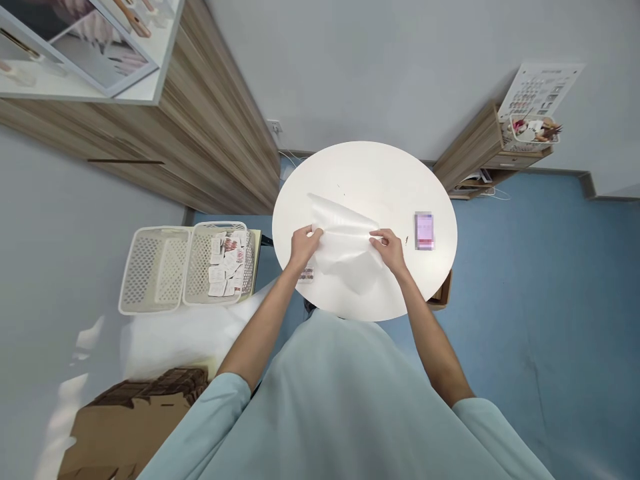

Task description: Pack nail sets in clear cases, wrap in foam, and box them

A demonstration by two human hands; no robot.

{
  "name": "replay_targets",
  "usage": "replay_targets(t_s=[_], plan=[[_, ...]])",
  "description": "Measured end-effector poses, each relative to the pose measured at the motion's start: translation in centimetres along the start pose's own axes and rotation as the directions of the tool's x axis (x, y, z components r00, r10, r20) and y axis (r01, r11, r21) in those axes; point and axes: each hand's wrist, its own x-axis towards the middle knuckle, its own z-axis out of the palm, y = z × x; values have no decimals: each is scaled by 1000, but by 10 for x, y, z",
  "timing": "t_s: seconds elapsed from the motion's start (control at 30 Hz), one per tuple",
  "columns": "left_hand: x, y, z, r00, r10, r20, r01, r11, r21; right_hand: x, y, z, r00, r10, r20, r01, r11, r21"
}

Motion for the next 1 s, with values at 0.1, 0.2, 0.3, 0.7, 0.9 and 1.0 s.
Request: replay_targets(t_s=[0.1,0.2,0.3,0.7,0.9,1.0], plan=[[6,-27,13,986,-167,11,166,986,20,10,38,13,987,163,-2,-163,985,-63],[0,-46,20,947,-314,65,319,945,-77,14,64,22,970,245,-4,-243,962,-126],[-9,-58,20,900,-402,167,432,869,-239,19,78,27,960,278,-25,-279,950,-143],[-42,-104,21,873,-414,256,409,909,74,74,103,28,930,341,-140,-348,937,-35],[-27,-111,32,915,-374,153,394,910,-132,35,102,34,829,551,-100,-544,835,89],[-16,-113,38,928,-351,122,371,896,-242,-16,104,39,808,589,11,-586,801,122]])
